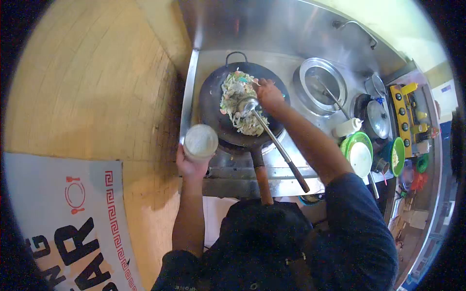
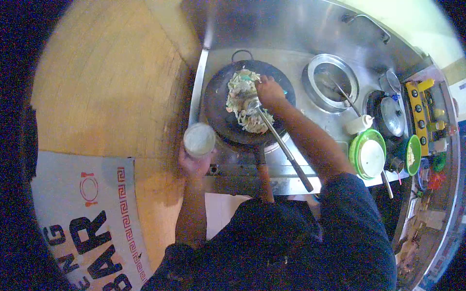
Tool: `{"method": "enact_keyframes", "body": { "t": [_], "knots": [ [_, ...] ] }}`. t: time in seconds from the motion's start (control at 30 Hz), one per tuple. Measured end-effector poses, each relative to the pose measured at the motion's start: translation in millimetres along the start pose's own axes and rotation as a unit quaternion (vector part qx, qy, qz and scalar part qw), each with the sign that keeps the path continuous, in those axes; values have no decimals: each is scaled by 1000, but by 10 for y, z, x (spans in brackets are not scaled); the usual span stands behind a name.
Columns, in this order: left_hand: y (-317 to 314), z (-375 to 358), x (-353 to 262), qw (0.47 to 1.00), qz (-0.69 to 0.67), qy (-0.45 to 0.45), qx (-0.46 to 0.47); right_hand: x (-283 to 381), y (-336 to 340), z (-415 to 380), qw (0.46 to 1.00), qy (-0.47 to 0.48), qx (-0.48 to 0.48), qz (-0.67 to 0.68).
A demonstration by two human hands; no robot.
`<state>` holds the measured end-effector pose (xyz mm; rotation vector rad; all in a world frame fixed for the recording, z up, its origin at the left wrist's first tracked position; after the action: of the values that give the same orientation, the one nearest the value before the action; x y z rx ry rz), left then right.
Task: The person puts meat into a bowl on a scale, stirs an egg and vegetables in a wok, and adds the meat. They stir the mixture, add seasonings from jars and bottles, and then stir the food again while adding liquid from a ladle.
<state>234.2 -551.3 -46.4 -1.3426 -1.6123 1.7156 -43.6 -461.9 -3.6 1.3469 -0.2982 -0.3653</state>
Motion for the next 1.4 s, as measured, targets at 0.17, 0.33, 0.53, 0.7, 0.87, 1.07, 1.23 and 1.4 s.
{"method": "enact_keyframes", "body": {
  "t": [0.17, 0.33, 0.53, 0.7, 0.87, 1.07, 1.23, 1.4],
  "knots": [
    [115, -283, 79, 999, 10, -21, -26, 196, -405, -254, 982, -42, 180, 49],
    [-567, -452, 585, 992, 32, 28, 116, -147, 844, -1315, 963, -10, -160, 219],
    [-1813, -896, 2055, 955, 65, 232, 175, -1785, 2350, -5302, 796, -466, -345, 170],
    [-2378, -1317, 3954, 918, 78, 336, 195, -2712, 1911, -10058, 420, -805, -418, 26],
    [-2635, -2012, 6303, 850, 100, 501, 127, -3914, 1798, -11975, 435, -844, -307, -65],
    [-3051, -3076, 8679, 692, 98, 706, 117, -4985, 1648, -13598, 464, -881, -59, -71],
    [-3058, -3648, 10153, 622, 156, 757, 126, -4948, 2060, -13570, 466, -876, -108, -66],
    [-3137, -4228, 11177, 588, 217, 766, 139, -4526, 2872, -12692, 622, -710, -329, 11]
  ]
}}
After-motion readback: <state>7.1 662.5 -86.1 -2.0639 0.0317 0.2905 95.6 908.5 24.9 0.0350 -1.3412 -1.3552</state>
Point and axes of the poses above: each hand's wrist, its own z-axis towards the middle knuckle, its own y-axis out of the back of the hand, x = y × z, the point moved 7 cm from there along z, towards the middle knuckle, and after that the axes turned 3 degrees about -z, right-handed, at the moved point
